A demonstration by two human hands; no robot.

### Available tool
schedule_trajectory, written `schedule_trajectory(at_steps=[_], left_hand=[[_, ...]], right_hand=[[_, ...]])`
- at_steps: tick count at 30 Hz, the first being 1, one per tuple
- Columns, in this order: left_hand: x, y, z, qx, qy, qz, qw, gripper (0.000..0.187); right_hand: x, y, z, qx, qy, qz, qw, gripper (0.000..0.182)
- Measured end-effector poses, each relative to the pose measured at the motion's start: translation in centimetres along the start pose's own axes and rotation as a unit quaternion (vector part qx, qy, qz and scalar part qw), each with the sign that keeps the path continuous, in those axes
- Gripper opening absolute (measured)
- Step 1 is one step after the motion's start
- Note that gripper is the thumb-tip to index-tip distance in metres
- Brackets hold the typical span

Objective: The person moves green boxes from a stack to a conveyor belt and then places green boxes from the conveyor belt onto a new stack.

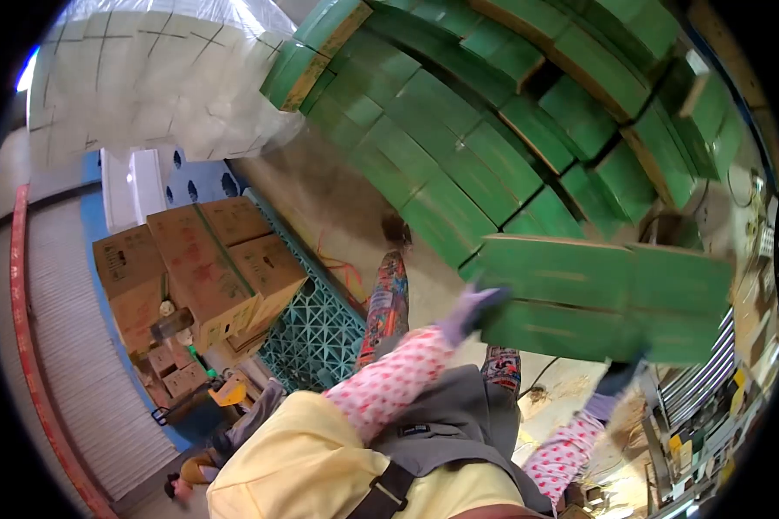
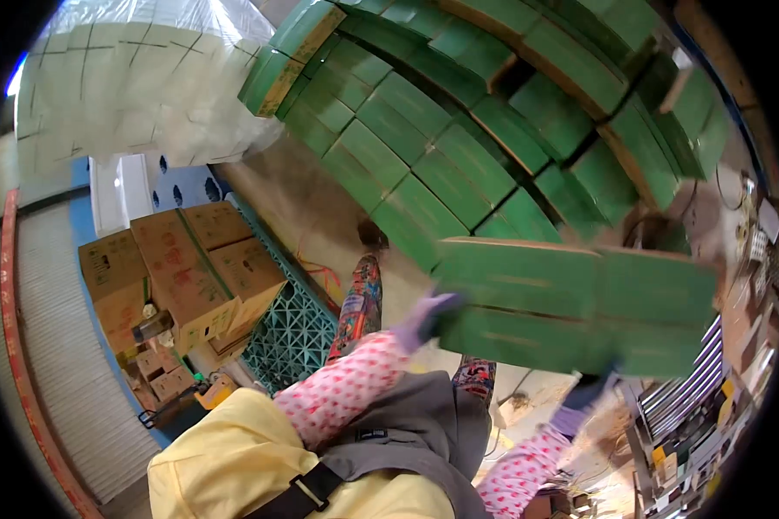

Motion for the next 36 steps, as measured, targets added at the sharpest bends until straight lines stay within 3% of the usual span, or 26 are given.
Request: schedule_trajectory(at_steps=[1, 3, 4, 5, 7, 9, 10, 12, 14, 16, 18, 20, 21, 24, 26, 27, 30, 31, 34, 36], left_hand=[[-4.0, 1.0, 4.1, -0.002, 0.027, -0.041, 0.999, 0.030], [-12.7, 4.2, 9.8, -0.078, 0.044, -0.063, 0.994, 0.030], [-15.8, 3.6, 14.1, -0.109, 0.042, -0.074, 0.990, 0.030], [-21.0, 4.2, 14.8, -0.069, 0.066, -0.129, 0.987, 0.028], [-29.1, 4.1, 19.2, -0.040, 0.119, -0.199, 0.972, 0.029], [-35.7, 2.2, 24.6, -0.067, 0.137, -0.231, 0.961, 0.033], [-39.1, 1.2, 26.2, -0.085, 0.131, -0.246, 0.957, 0.035], [-45.0, -1.7, 28.8, -0.077, 0.147, -0.274, 0.947, 0.038], [-51.1, -4.4, 29.7, -0.082, 0.125, -0.278, 0.949, 0.042], [-55.9, -7.5, 31.6, -0.110, 0.133, -0.297, 0.939, 0.043], [-58.3, -11.1, 32.2, -0.039, 0.164, -0.292, 0.942, 0.041], [-61.3, -14.3, 33.9, -0.070, 0.185, -0.300, 0.933, 0.039], [-62.9, -15.9, 34.8, -0.071, 0.103, -0.339, 0.933, 0.040], [-62.0, -17.3, 36.5, -0.180, 0.051, -0.346, 0.919, 0.041], [-62.2, -16.6, 34.7, -0.186, 0.101, -0.322, 0.923, 0.042], [-62.3, -16.7, 34.4, -0.176, 0.143, -0.306, 0.924, 0.043], [-62.2, -16.9, 34.7, -0.174, 0.152, -0.310, 0.922, 0.045], [-62.5, -16.7, 34.3, -0.174, 0.155, -0.332, 0.914, 0.044], [-62.6, -16.7, 34.2, -0.210, 0.129, -0.349, 0.904, 0.045], [-62.3, -17.3, 35.0, -0.220, 0.102, -0.308, 0.920, 0.046]], right_hand=[[-2.2, 1.5, -7.0, -0.018, 0.032, 0.016, 0.999, 0.048], [-5.2, 5.0, -22.8, -0.049, 0.088, 0.072, 0.992, 0.054], [-9.6, 3.1, -26.5, -0.011, 0.082, 0.059, 0.995, 0.060], [-13.8, 3.2, -32.4, 0.031, 0.079, 0.009, 0.996, 0.061], [-18.4, 4.0, -45.1, 0.058, 0.081, 0.010, 0.995, 0.065], [-25.1, 2.5, -54.6, 0.137, 0.118, -0.001, 0.984, 0.061], [-27.0, 3.2, -60.0, 0.132, 0.138, -0.041, 0.981, 0.060], [-32.4, 0.9, -67.6, 0.204, 0.108, -0.041, 0.972, 0.058], [-35.1, 1.0, -74.9, 0.212, 0.134, -0.054, 0.967, 0.042], [-39.4, -1.7, -79.1, 0.255, 0.137, -0.078, 0.954, 0.041], [-40.6, -3.3, -81.2, 0.252, 0.202, -0.088, 0.943, 0.050], [-45.3, -6.5, -83.2, 0.255, 0.232, -0.137, 0.929, 0.051], [-46.6, -7.6, -83.8, 0.240, 0.284, -0.146, 0.917, 0.053], [-48.5, -9.4, -84.6, 0.272, 0.322, -0.151, 0.894, 0.066], [-47.9, -10.9, -83.2, 0.292, 0.305, -0.135, 0.897, 0.073], [-45.7, -8.2, -84.6, 0.274, 0.359, -0.087, 0.888, 0.065], [-45.6, -11.1, -83.4, 0.186, 0.343, -0.125, 0.912, 0.074], [-45.1, -10.9, -85.3, 0.270, 0.367, -0.024, 0.890, 0.078], [-44.4, -10.8, -86.8, 0.281, 0.441, -0.006, 0.853, 0.080], [-44.7, -10.1, -87.3, 0.277, 0.425, -0.065, 0.859, 0.078]])
Point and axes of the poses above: each hand's wrist, its own y-axis away from the middle knuckle, its own z-axis out of the back of the hand, x = y × z, the point moved 9 cm from there along -y, towards the middle knuckle, and after that the axes turned 2 degrees about y, right-handed, at the moved point
